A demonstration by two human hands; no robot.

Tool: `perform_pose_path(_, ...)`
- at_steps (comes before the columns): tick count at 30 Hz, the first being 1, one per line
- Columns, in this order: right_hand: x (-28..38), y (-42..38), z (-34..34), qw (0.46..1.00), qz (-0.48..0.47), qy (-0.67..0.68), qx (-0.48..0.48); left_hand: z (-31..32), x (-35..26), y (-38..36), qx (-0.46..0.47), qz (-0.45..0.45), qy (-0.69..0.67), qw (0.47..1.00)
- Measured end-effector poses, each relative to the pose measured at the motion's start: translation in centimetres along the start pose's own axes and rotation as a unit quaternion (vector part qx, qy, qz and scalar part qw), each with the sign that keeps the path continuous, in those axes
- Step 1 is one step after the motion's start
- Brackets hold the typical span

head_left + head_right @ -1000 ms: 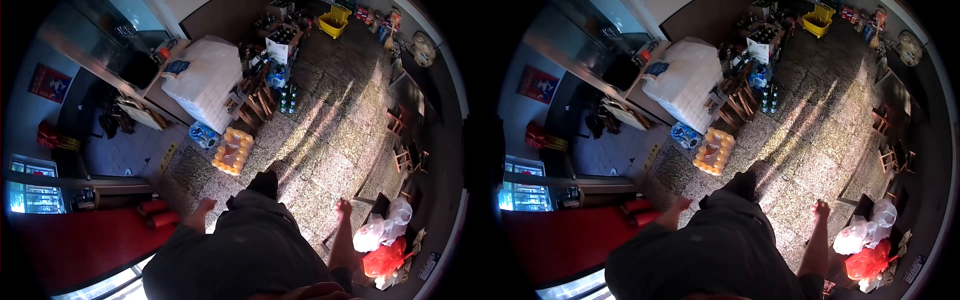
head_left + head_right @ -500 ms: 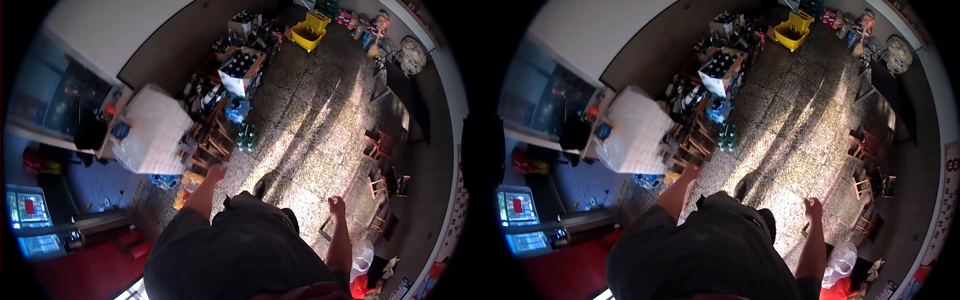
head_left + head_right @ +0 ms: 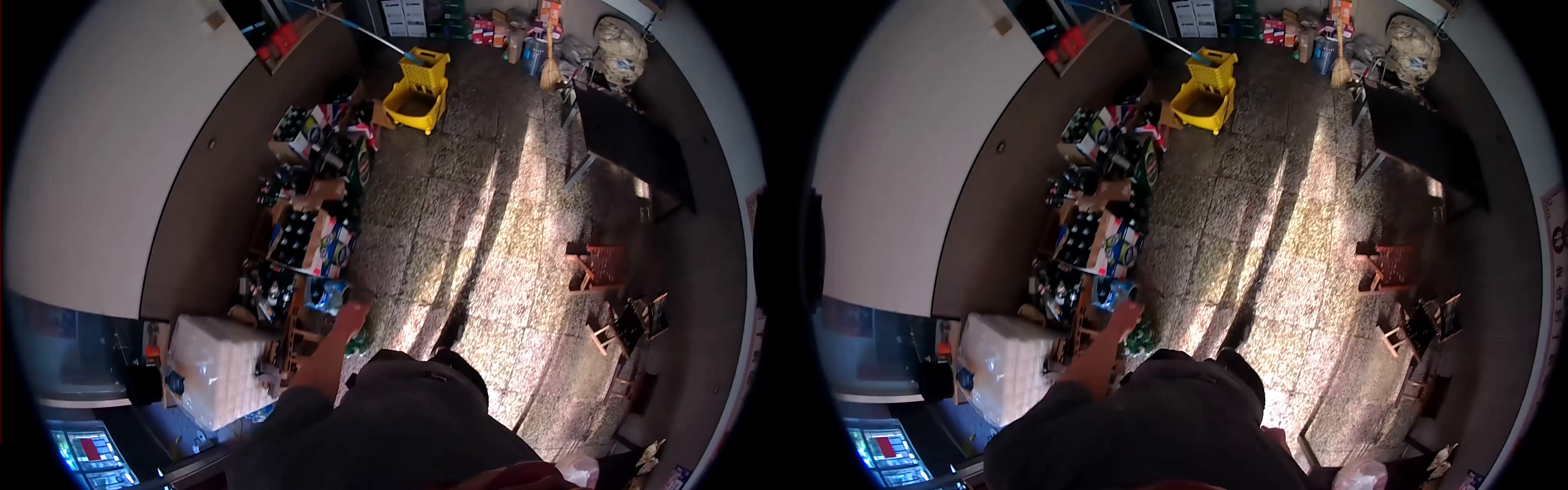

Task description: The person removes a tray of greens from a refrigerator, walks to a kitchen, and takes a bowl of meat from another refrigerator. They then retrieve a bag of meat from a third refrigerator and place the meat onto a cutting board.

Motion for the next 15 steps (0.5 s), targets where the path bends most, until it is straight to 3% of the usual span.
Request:
perform_pose_path(2,2.7,5.4,-10.9,1.000,-0.004,0.019,-0.024,3.8,3.3,0.7,0.049,-0.052,-0.048,0.996)
perform_pose_path(3,-5.2,15.0,-11.7,0.985,0.098,0.139,-0.034,4.1,3.1,0.4,0.082,-0.024,0.069,0.994)
perform_pose_path(4,3.6,13.1,-24.3,0.987,0.085,-0.052,-0.129,4.5,3.5,-0.3,0.115,0.003,0.186,0.976)
perform_pose_path(5,1.2,19.1,-29.4,0.984,0.090,0.024,-0.153,5.3,6.3,-0.7,0.102,-0.088,0.078,0.988)
perform_pose_path(6,6.6,19.1,-38.8,0.967,0.055,-0.032,-0.248,6.0,9.6,-0.8,0.085,-0.206,-0.078,0.972)
perform_pose_path(7,9.0,21.5,-45.7,0.955,0.041,-0.011,-0.295,7.1,13.2,-1.6,0.046,-0.351,-0.276,0.894)
perform_pose_path(8,8.0,26.7,-50.7,0.930,0.013,0.081,-0.359,8.1,15.8,-1.8,0.002,-0.443,-0.419,0.793)
perform_pose_path(9,10.4,29.3,-56.0,0.927,-0.003,0.059,-0.371,9.2,17.3,-0.8,0.009,-0.474,-0.477,0.740)
perform_pose_path(10,13.4,31.8,-61.9,0.922,-0.015,0.038,-0.384,7.3,16.0,0.8,-0.055,-0.491,-0.345,0.798)
perform_pose_path(12,22.9,32.2,-69.7,0.919,-0.030,0.200,-0.337,8.3,16.9,8.2,0.149,-0.269,-0.100,0.946)
perform_pose_path(13,29.0,30.1,-72.1,0.891,-0.001,0.267,-0.368,7.5,16.2,12.5,0.107,-0.343,-0.147,0.922)
perform_pose_path(14,26.9,37.4,-72.7,0.885,-0.072,0.255,-0.383,6.0,14.5,16.6,0.051,-0.412,-0.198,0.888)
perform_pose_path(15,30.4,37.8,-72.7,0.884,0.002,0.343,-0.319,4.9,13.1,20.8,-0.014,-0.470,-0.244,0.848)
Point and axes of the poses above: each hand's wrist, its own y-axis towards the middle knuckle, its own z-axis out of the palm, x = y × z, the point moved 7 cm from there along y, towards the middle knuckle, and after that the axes turned 4 degrees about -y, right-handed, at the moved point
